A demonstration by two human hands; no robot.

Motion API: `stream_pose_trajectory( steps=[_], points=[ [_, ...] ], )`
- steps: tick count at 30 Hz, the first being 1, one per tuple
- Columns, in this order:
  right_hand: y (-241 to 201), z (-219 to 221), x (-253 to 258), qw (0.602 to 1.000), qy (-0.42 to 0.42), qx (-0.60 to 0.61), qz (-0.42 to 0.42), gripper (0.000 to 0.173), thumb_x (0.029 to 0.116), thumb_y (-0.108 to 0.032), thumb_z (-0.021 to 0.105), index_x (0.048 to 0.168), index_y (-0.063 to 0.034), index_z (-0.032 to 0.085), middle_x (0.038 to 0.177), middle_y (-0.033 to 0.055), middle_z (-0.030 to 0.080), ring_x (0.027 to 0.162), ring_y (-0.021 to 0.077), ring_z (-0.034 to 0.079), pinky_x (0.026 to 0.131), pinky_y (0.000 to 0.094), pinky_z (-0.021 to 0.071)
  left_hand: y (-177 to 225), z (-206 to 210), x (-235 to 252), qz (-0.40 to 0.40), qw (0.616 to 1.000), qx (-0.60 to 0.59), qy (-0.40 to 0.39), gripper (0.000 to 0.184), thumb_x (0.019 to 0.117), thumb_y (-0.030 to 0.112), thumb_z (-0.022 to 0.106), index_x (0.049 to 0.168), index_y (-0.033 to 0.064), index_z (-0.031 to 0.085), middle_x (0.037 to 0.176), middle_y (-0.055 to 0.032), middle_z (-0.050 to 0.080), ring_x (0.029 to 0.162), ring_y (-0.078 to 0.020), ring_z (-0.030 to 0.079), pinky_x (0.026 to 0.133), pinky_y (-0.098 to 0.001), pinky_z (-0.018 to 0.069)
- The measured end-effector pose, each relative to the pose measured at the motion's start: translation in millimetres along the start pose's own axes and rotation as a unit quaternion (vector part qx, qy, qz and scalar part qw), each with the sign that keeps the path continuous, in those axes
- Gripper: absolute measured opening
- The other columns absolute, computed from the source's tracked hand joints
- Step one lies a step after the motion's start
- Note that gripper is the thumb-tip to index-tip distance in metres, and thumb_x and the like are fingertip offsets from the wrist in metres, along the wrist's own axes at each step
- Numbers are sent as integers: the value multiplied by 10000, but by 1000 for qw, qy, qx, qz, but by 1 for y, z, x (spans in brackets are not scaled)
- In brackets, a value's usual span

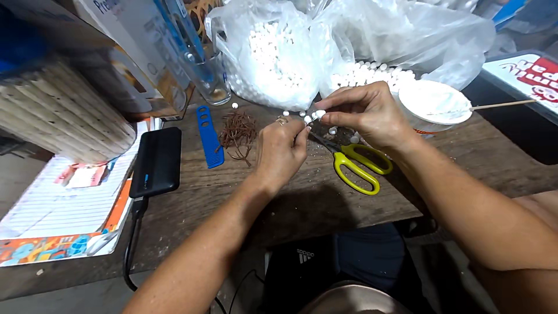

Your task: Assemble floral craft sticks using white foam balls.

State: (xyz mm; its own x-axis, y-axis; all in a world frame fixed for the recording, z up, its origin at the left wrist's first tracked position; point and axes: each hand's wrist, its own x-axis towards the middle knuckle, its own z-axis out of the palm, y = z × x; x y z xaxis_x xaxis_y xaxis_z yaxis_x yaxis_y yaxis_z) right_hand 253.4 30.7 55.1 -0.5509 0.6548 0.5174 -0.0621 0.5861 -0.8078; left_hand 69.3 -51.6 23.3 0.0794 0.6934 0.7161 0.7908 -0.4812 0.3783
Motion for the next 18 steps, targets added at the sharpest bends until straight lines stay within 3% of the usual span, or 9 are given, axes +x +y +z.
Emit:
stream_pose_trajectory(
  steps=[14,18],
  points=[
    [2,-2,0,999,-1,-32,-13,185,843,61,713,1022,27,747,972,39,716,830,13,685,775,162,588,1,-2,1,24,999,-29,6,165,968,48,635,878,-29,750,723,-110,638,665,-133,596,632,-233,471],
    [2,-1,0,999,-6,-26,-18,178,838,56,723,1012,26,744,965,28,719,830,7,685,777,161,589,-1,0,0,22,999,-22,6,178,969,39,601,902,-24,754,732,-117,648,671,-156,614,626,-261,486]
  ],
)
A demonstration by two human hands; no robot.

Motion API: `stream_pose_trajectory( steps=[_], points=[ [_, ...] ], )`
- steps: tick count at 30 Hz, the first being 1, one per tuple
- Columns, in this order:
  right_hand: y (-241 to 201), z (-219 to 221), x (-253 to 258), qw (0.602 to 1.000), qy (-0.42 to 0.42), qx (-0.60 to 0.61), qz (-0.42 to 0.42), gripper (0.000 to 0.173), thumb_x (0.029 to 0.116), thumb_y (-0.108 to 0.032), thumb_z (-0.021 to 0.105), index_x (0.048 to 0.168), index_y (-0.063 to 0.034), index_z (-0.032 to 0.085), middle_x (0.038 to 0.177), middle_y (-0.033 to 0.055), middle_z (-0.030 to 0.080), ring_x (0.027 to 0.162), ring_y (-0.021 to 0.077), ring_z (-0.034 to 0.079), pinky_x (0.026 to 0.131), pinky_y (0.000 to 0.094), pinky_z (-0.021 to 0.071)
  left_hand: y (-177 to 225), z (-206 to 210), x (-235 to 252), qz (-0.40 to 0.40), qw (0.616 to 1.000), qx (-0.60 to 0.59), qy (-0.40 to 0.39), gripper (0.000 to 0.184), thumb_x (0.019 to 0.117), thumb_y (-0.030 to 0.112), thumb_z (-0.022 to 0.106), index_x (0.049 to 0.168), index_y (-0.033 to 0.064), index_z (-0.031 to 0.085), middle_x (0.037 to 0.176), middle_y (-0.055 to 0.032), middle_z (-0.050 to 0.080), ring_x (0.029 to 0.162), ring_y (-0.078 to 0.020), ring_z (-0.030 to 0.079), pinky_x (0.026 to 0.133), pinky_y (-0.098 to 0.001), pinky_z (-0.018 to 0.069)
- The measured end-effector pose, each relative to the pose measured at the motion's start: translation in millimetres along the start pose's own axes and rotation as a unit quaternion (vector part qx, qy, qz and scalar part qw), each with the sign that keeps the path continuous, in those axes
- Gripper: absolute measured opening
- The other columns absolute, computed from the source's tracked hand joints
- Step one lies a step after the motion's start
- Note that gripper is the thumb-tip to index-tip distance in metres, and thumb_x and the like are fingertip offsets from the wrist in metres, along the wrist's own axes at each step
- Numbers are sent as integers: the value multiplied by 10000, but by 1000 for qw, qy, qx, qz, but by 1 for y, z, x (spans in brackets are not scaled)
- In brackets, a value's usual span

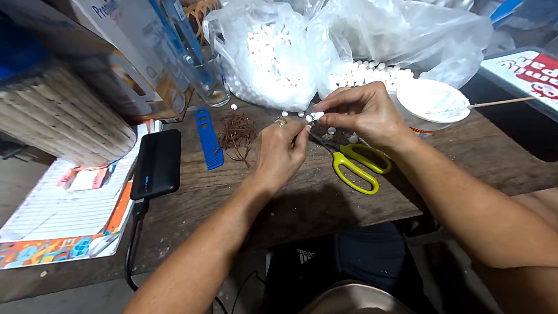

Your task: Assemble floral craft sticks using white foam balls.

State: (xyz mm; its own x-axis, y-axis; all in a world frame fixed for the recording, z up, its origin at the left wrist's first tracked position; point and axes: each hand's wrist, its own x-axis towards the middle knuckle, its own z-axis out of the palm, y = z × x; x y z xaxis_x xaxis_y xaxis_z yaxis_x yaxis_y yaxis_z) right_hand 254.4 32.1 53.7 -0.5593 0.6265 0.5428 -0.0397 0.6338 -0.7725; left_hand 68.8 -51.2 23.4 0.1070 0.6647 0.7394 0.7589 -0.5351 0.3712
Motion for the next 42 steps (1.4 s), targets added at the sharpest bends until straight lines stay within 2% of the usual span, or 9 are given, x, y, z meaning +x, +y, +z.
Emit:
stream_pose_trajectory(
  steps=[6,11,22,26,29,32,38,42],
  points=[
    [-3,2,-1,1000,-2,3,5,152,830,65,723,971,11,736,945,12,721,827,1,684,778,162,590,-3,2,-1,14,1000,16,0,185,961,27,592,886,-26,753,712,-115,622,665,-181,607,612,-281,481],
    [-2,4,-1,1000,-11,-4,-2,135,841,45,728,969,7,745,938,7,712,790,-13,666,731,142,573,-3,5,-1,23,1000,22,1,189,957,29,593,863,-26,749,683,-109,597,622,-188,575,578,-295,457],
    [-4,8,-3,1000,-12,-24,-16,114,857,30,728,969,22,747,947,45,709,786,-4,670,720,138,576,-2,2,-3,28,999,37,-7,183,948,22,596,831,-22,729,669,-97,574,601,-184,559,553,-297,441],
    [-5,10,-4,999,-10,-44,-18,119,874,5,722,989,22,748,957,54,710,809,3,675,742,141,578,0,1,-2,20,999,34,-12,193,957,28,590,827,-23,724,678,-100,586,608,-179,569,559,-293,448],
    [-5,8,-5,999,-20,-36,-12,180,875,10,712,1051,36,741,986,61,706,828,9,679,757,147,585,3,-1,-1,-4,1000,21,-21,215,971,42,582,807,-3,713,669,-77,580,610,-143,566,560,-267,446],
    [-2,8,-5,999,-15,-35,-34,169,862,24,714,1030,33,731,979,56,711,815,9,677,762,158,584,3,-1,-1,-3,1000,15,-16,216,969,40,584,797,-3,708,677,-78,590,620,-136,571,567,-257,450],
    [-1,8,-5,994,-24,-75,-75,127,880,-5,714,998,36,738,969,75,718,838,22,686,787,170,585,0,1,-2,30,999,36,-5,198,941,23,577,805,-24,713,654,-92,551,589,-181,546,537,-290,429],
    [0,9,-6,993,-29,-87,-77,122,895,-17,707,999,37,740,957,76,716,833,12,679,782,156,576,-2,1,-3,47,998,47,-4,188,931,14,577,802,-26,709,645,-104,561,595,-205,561,557,-315,444]
  ],
)
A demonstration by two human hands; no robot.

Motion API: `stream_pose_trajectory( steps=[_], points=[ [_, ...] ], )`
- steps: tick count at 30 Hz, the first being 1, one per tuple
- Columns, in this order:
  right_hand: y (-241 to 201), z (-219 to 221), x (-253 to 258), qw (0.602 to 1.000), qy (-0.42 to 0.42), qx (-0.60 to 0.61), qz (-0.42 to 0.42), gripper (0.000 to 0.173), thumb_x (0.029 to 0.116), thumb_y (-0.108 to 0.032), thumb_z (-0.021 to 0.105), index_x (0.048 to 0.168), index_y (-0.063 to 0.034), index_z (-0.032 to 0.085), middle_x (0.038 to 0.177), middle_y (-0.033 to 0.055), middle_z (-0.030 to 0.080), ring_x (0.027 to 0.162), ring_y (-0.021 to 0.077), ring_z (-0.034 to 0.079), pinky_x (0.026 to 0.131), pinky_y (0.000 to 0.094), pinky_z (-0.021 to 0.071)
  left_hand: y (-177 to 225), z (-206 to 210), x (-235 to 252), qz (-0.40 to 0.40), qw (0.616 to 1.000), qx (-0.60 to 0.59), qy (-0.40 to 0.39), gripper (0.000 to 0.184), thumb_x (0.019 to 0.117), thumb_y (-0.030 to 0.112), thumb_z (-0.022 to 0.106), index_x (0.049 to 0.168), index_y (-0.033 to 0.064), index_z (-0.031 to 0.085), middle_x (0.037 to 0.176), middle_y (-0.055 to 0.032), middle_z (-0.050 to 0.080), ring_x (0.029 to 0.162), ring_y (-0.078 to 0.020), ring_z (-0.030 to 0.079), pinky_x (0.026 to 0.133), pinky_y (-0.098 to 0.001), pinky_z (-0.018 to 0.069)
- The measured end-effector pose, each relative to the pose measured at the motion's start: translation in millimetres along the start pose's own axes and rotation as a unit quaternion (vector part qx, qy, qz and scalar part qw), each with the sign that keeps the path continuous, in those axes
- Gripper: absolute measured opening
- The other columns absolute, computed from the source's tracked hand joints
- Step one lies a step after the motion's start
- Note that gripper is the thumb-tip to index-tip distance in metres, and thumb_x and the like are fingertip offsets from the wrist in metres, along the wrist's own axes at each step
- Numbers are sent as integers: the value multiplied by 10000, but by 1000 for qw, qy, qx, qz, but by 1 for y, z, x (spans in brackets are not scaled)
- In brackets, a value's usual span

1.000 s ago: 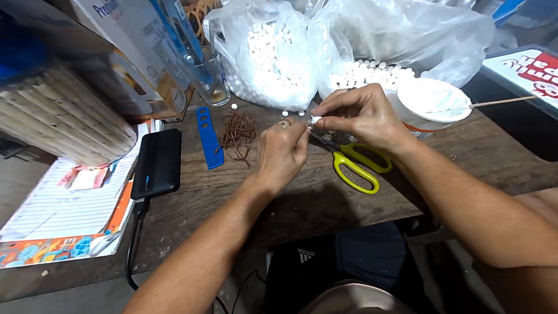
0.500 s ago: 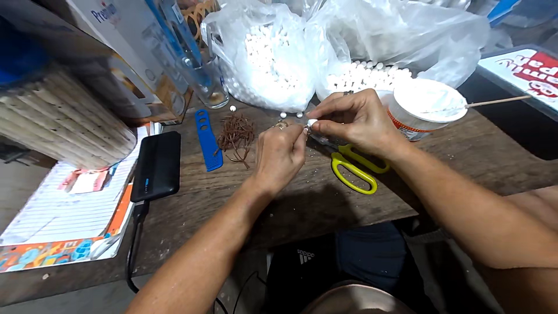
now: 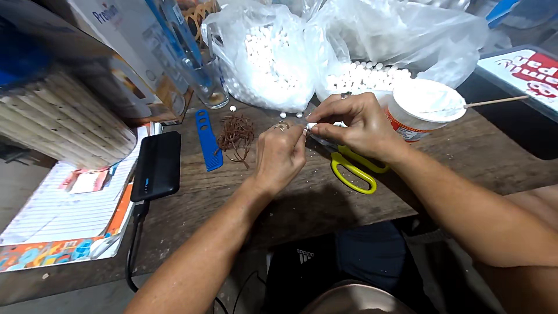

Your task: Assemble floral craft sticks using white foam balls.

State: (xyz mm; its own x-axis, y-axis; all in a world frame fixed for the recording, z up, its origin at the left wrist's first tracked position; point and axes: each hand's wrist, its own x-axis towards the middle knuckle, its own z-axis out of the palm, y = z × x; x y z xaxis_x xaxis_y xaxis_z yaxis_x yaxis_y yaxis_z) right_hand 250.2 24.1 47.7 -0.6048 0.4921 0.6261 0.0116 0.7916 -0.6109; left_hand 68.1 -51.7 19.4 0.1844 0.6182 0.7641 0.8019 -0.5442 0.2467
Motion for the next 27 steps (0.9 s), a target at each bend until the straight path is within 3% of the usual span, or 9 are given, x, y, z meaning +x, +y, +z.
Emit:
stream_pose_trajectory(
  steps=[4,7,10,13,16,19,24,27],
  points=[
    [0,3,0,1000,-3,-7,-2,120,903,-17,697,998,39,743,962,89,717,838,18,684,787,158,578,-2,1,-1,11,1000,5,0,182,923,8,577,795,-28,701,648,-114,569,597,-219,570,563,-327,452],
    [-1,2,0,1000,4,7,6,123,908,-28,702,1007,32,745,966,79,717,827,18,684,781,164,583,-1,0,-1,-6,1000,-9,10,174,944,15,583,854,-30,725,691,-122,612,633,-200,594,596,-309,471],
    [-4,-11,6,998,40,23,38,174,944,-49,672,1087,36,721,965,28,721,818,11,679,774,188,588,0,-4,3,-102,988,-114,27,171,1010,56,594,952,-44,720,789,-98,672,670,-70,614,636,-195,510],
    [4,-27,9,992,89,-8,89,139,977,-73,639,1059,10,714,885,-15,719,733,-17,671,713,177,592,-5,-6,9,-203,942,-261,63,107,991,21,613,962,-35,699,813,1,704,690,16,664,662,-162,577],
    [12,-29,6,975,17,-137,174,148,992,-107,637,1028,-1,735,872,69,709,717,65,648,715,264,559,-3,-8,13,-270,895,-346,76,78,965,-43,622,928,-7,680,793,36,710,694,-20,694,702,-207,612],
    [18,-24,9,958,-29,-199,205,129,981,-74,647,1017,-3,750,905,123,718,791,173,672,785,382,544,0,-7,14,-320,855,-402,78,119,956,-73,617,908,21,672,784,21,724,684,-64,712,692,-237,624],
    [21,-30,15,936,-54,-236,256,149,998,-82,628,989,4,748,881,139,703,794,223,659,774,452,519,6,-11,20,-414,778,-469,69,193,1002,-55,521,884,51,631,748,-18,733,652,-88,716,638,-225,605],
    [23,-25,18,917,-75,-262,292,189,1000,-141,647,943,11,743,866,166,692,808,300,662,756,526,514,6,-12,20,-425,757,-492,66,253,1033,3,473,837,79,615,737,-21,725,651,-91,715,630,-227,605]
  ],
)
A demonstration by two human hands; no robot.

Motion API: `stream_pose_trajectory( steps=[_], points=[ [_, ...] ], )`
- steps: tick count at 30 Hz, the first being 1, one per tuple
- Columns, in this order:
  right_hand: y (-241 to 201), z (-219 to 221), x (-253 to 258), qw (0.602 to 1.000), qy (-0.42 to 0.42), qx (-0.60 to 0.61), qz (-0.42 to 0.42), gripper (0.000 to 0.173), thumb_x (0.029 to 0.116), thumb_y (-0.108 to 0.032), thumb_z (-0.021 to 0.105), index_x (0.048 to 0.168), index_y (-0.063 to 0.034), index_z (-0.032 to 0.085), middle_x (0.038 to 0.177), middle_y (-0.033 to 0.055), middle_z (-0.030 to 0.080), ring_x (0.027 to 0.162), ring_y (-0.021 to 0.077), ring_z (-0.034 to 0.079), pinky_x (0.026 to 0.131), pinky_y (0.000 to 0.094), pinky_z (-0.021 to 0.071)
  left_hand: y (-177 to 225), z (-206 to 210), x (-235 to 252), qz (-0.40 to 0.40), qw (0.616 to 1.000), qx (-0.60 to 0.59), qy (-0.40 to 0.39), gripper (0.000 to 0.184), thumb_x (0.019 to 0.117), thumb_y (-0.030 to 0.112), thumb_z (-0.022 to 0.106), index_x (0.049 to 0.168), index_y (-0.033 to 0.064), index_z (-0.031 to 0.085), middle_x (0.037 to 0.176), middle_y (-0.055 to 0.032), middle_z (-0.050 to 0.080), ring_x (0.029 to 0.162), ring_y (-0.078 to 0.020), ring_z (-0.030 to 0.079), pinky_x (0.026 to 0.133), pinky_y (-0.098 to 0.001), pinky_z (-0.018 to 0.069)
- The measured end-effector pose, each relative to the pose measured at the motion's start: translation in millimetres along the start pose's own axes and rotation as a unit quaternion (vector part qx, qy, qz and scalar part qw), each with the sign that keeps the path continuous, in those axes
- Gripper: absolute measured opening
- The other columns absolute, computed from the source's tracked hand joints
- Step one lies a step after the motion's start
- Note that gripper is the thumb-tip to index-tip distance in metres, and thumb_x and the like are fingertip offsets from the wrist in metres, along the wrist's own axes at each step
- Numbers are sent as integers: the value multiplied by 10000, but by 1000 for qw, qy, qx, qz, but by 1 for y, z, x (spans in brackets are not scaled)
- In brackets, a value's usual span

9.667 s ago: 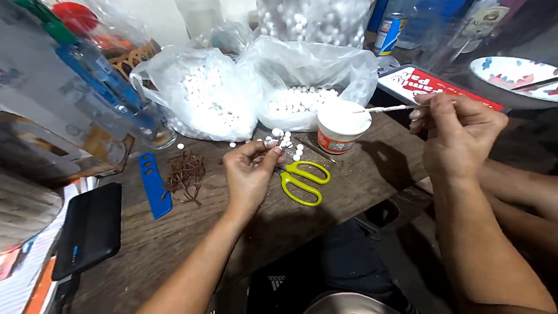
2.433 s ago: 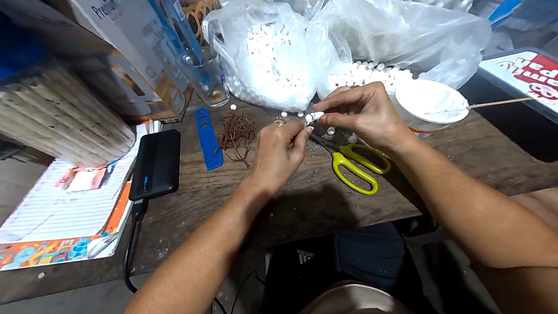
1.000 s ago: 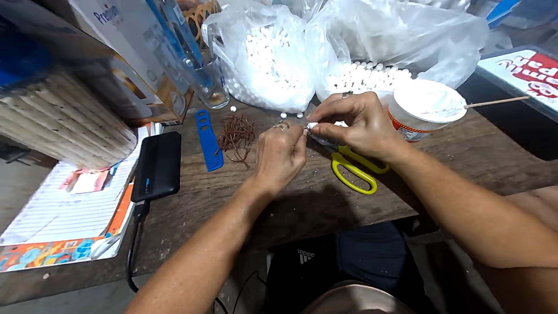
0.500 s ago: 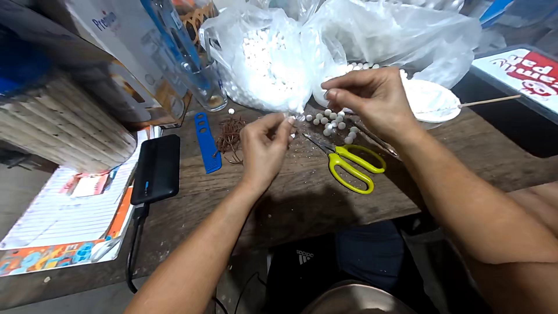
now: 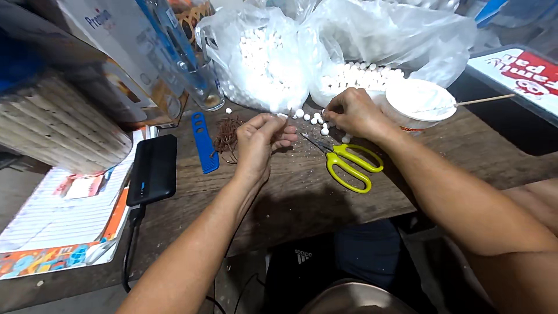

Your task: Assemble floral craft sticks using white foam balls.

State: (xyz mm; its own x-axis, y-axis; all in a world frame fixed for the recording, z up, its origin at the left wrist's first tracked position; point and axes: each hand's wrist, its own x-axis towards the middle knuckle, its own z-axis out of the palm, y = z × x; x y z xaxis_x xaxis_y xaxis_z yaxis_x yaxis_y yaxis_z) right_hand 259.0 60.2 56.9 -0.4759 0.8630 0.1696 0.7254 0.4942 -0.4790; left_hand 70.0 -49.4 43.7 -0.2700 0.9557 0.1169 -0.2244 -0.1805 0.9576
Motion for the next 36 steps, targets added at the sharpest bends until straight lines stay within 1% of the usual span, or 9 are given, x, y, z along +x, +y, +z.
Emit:
stream_pose_trajectory(
  steps=[3,7,8,10,12,15,20,29,36],
  points=[
    [-9,3,0,998,-17,-32,41,217,989,-211,674,928,-16,748,889,177,697,886,360,658,759,592,477,-1,2,-1,4,1000,-2,1,233,1022,-14,531,822,80,604,732,-25,734,631,-88,713,611,-219,600],
    [-4,4,1,1000,0,-12,22,195,964,-200,703,912,-18,751,861,167,698,846,346,661,737,591,481,-3,1,-1,14,1000,4,2,195,984,-53,581,834,54,643,735,-29,736,630,-82,707,619,-217,598],
    [-1,2,0,1000,17,19,1,179,951,-185,715,918,-12,750,852,155,697,812,315,659,732,565,495,-2,2,-1,16,1000,6,2,206,979,-61,582,821,54,646,733,-27,737,631,-80,708,621,-216,598],
    [2,-3,-4,990,58,129,-29,120,926,-143,733,922,-22,737,821,72,685,720,154,634,692,386,527,-3,2,-1,19,1000,7,1,212,968,-77,586,814,50,659,737,-24,737,636,-79,709,628,-217,603],
    [-6,-5,-11,942,61,331,-17,35,906,-8,706,923,-32,686,755,-26,674,637,31,650,637,214,581,-3,3,-2,17,1000,14,-1,177,963,-83,596,858,33,679,745,-16,730,647,-74,707,640,-217,607],
    [-21,-7,-21,846,-2,534,19,188,960,97,552,1040,-32,662,810,-20,705,683,65,697,688,223,617,-4,4,-3,21,999,27,-3,165,954,-96,606,870,19,689,742,-9,724,649,-74,705,647,-223,612],
    [-18,-5,-21,790,-67,610,-4,290,961,121,476,1052,-12,717,897,21,751,806,87,730,787,235,619,-7,3,-3,64,996,65,-10,165,940,-103,613,870,35,671,741,19,706,647,-58,693,655,-218,610],
    [-19,-4,-23,779,-72,622,-2,286,957,132,484,1011,-9,727,890,29,753,792,84,731,780,226,620,-11,-2,-6,120,985,118,-36,111,940,-66,638,913,34,678,806,24,698,663,-44,680,663,-207,605],
    [-25,4,-27,826,3,560,-70,264,854,172,620,980,-20,751,849,2,752,759,86,728,757,256,634,-10,-3,-12,152,968,194,-44,65,947,-32,652,913,23,658,766,19,676,618,-13,644,603,-178,572]
  ],
)
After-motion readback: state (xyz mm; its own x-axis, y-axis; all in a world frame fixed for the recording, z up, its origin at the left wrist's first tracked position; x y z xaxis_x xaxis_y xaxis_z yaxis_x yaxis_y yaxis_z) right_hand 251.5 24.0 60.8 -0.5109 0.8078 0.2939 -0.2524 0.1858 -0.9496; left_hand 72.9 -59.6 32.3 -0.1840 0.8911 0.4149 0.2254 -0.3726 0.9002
